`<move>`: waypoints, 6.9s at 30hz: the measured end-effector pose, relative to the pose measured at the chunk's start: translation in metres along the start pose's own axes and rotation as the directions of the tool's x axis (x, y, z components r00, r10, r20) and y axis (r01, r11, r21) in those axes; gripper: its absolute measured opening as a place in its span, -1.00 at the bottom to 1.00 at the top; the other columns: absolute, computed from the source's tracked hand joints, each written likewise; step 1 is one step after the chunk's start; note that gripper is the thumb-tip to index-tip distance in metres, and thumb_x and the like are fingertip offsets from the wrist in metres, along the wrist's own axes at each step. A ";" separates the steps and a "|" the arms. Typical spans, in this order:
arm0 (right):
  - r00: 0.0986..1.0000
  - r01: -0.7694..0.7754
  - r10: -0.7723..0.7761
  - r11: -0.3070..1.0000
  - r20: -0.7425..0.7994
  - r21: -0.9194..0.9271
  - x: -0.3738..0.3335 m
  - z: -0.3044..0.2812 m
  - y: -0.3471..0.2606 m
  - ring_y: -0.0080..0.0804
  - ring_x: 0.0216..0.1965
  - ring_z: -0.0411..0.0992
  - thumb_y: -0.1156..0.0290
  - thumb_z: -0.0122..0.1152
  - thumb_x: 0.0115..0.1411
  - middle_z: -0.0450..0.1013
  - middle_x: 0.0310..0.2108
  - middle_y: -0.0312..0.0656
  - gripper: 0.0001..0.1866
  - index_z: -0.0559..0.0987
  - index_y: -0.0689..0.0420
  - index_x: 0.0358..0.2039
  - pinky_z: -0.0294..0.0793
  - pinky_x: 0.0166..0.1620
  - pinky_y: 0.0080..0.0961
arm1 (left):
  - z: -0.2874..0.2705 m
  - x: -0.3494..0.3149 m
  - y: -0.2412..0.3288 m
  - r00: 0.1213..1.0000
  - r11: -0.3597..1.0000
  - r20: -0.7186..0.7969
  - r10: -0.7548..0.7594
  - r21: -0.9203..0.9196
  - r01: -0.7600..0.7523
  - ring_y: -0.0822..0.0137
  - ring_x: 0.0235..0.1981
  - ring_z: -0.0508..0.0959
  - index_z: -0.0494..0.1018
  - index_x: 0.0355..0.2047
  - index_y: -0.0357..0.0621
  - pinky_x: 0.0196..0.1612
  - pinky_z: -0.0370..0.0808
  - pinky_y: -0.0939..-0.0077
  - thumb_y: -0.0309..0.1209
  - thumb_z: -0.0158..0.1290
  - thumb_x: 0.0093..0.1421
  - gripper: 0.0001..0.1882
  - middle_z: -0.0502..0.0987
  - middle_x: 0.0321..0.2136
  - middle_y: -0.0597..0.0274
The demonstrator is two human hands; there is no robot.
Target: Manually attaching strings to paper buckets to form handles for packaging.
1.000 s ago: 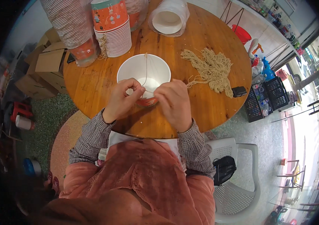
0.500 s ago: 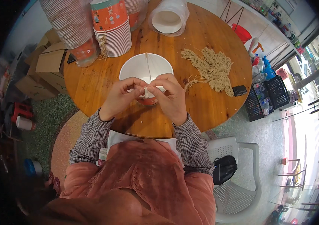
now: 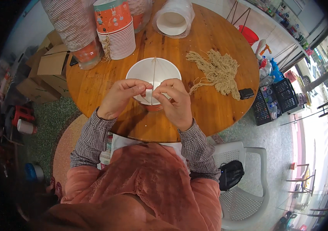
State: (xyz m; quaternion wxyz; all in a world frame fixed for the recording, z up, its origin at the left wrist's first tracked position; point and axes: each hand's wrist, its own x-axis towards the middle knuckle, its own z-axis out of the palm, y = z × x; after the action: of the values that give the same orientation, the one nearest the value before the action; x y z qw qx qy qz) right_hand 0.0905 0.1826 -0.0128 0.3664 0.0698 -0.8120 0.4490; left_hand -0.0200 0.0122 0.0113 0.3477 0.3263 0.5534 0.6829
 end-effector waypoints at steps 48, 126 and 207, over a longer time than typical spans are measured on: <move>0.986 -0.122 0.113 0.990 -0.122 -0.069 0.004 0.025 -0.012 -0.26 -0.35 0.43 0.60 0.27 0.03 0.45 -0.43 -0.17 -0.85 0.50 0.19 -0.37 0.41 -0.27 -0.46 | 0.018 0.010 -0.026 0.927 0.954 -0.227 0.298 0.033 -0.299 0.71 -0.50 0.41 0.47 -0.29 -0.27 -0.45 0.38 0.83 -0.57 0.06 0.21 -0.94 0.46 -0.48 0.48; 0.849 0.028 -0.202 0.940 -0.488 -0.339 0.041 -0.022 0.031 -0.70 -0.59 0.23 0.62 0.09 0.18 0.34 -0.54 -0.33 -0.83 0.51 0.25 -0.19 0.25 -0.54 -0.70 | 0.023 -0.039 -0.024 0.809 0.374 0.153 0.568 0.828 -0.419 0.23 -0.30 0.48 0.49 -0.50 -0.12 0.00 0.28 0.24 -0.47 0.13 0.03 -0.96 0.49 -0.46 0.26; 0.866 -0.489 0.294 0.665 -0.404 -0.564 0.283 0.012 0.344 0.00 -0.21 0.51 0.25 0.32 -0.03 0.54 -0.30 0.02 -0.65 0.58 0.17 -0.25 0.47 -0.11 -0.19 | -0.155 0.100 -0.109 0.905 0.470 -0.125 0.406 0.878 -0.089 0.00 -0.33 0.56 0.52 -0.28 -0.31 -0.26 0.52 0.29 -0.45 0.04 0.20 -0.83 0.57 -0.33 -0.04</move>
State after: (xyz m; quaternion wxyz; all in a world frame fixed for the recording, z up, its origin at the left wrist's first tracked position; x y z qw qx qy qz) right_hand -0.2720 0.4365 -0.0640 0.3713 -0.3034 -0.8514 0.2126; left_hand -0.1909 0.0299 -0.1171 -0.0575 0.4181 0.8108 0.4056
